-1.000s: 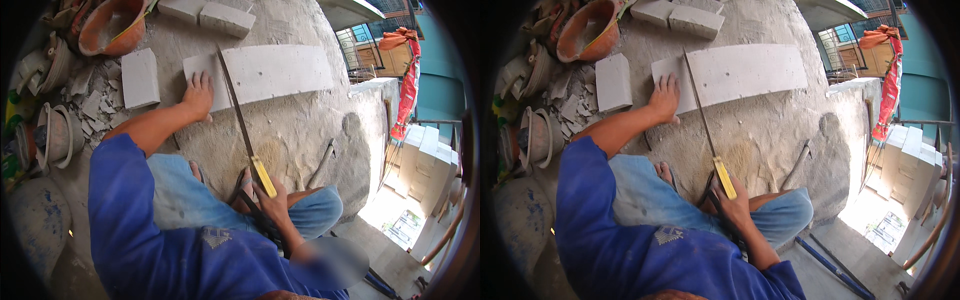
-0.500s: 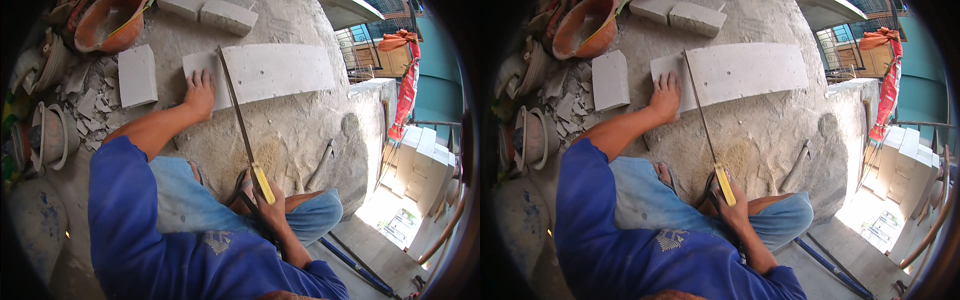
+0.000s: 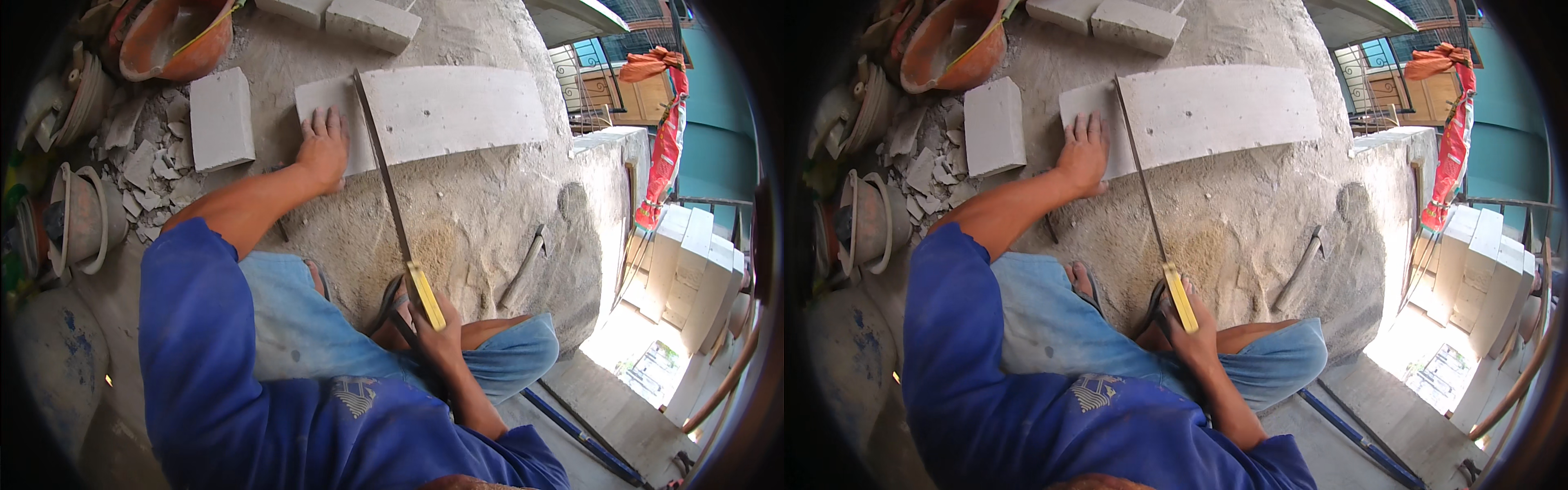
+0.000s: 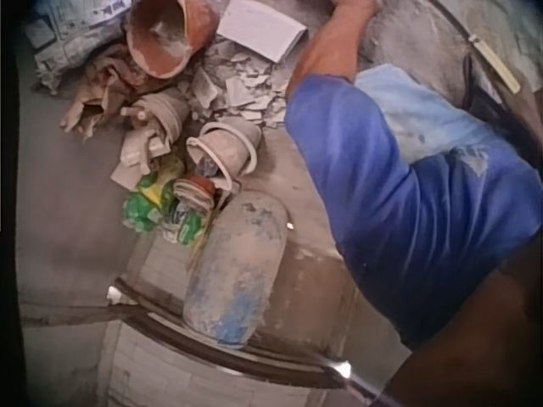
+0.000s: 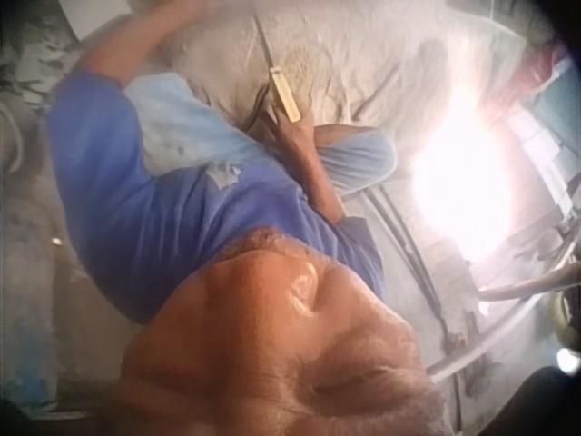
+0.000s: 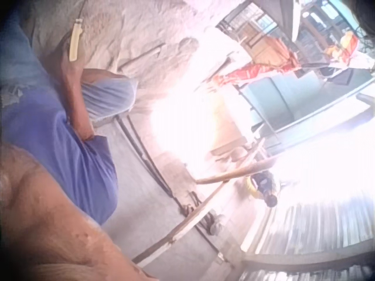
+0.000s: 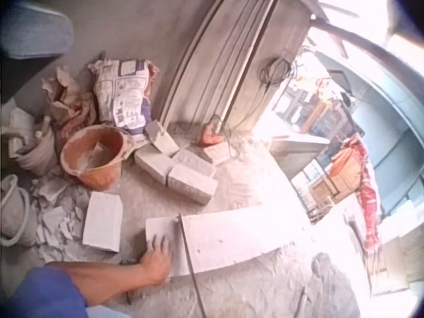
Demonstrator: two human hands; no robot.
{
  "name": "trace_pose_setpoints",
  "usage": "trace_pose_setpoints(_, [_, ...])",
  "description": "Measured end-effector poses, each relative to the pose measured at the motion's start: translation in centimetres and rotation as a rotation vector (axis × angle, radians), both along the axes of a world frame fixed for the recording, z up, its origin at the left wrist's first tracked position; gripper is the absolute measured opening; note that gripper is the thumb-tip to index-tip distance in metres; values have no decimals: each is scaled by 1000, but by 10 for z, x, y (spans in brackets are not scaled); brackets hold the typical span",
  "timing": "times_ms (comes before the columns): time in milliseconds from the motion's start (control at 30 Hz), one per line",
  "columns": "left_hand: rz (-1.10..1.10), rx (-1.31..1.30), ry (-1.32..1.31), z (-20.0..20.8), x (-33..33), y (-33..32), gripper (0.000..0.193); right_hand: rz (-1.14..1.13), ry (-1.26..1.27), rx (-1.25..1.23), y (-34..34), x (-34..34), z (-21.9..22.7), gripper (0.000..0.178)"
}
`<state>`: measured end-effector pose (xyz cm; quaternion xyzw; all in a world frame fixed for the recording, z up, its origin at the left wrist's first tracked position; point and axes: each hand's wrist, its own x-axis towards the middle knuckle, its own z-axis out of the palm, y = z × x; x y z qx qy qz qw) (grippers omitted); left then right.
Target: The person sits on the floor and uses a hand saw to cut a white rectangular tile into smaller pieces. After sawing, the person uses a hammer to break the tile along the cut line and then measures the resulting pieces with a tape measure.
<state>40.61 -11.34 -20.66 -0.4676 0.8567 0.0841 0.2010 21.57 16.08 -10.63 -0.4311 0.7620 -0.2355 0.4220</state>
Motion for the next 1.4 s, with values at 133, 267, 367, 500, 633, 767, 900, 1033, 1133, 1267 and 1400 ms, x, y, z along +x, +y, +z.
trace_pose_setpoints(133, [-1, 8, 37, 1, -4, 2, 121, -32, 81, 63, -79, 14, -27, 22])
trace_pose_setpoints(267, [-20, 0, 32, -4, -2, 2, 122, 25, -18, -31, -88, 8, -41, 21])
trace_pose_setpoints(367, [-12, 5, 1, -4, 6, 6, 122, 33, 29, 63, -10, -3, -17, 19])
trace_pose_setpoints(500, [-20, -23, -36, 2, 1, 2, 122, 3, -14, -27, 23, -9, -23, 18])
trace_pose_setpoints(633, [-28, -4, 32, -1, -5, 4, 122, -15, -13, -23, -62, 2, -46, 21])
trace_pose_setpoints(767, [-22, -31, -3, 6, -4, -5, 125, -21, 53, -171, -68, 10, -60, 25])
trace_pose_setpoints(900, [10, -33, -9, 0, -3, 2, 126, -114, -96, -164, -72, 16, -37, 40])
trace_pose_setpoints(1033, [-7, -27, 25, -7, -1, 1, 125, 92, -1, -169, -32, 1, -36, 59])
trace_pose_setpoints(1133, [-8, -19, 15, -4, -7, 1, 123, 27, -90, -142, 31, -8, -20, 59])
trace_pose_setpoints(1267, [6, -15, 26, -8, -2, 11, 121, 44, -35, -62, 4, 0, -23, 58])
trace_pose_setpoints(1400, [-11, -34, 15, -8, -4, -5, 121, 31, -141, -194, -91, 10, -47, 59])
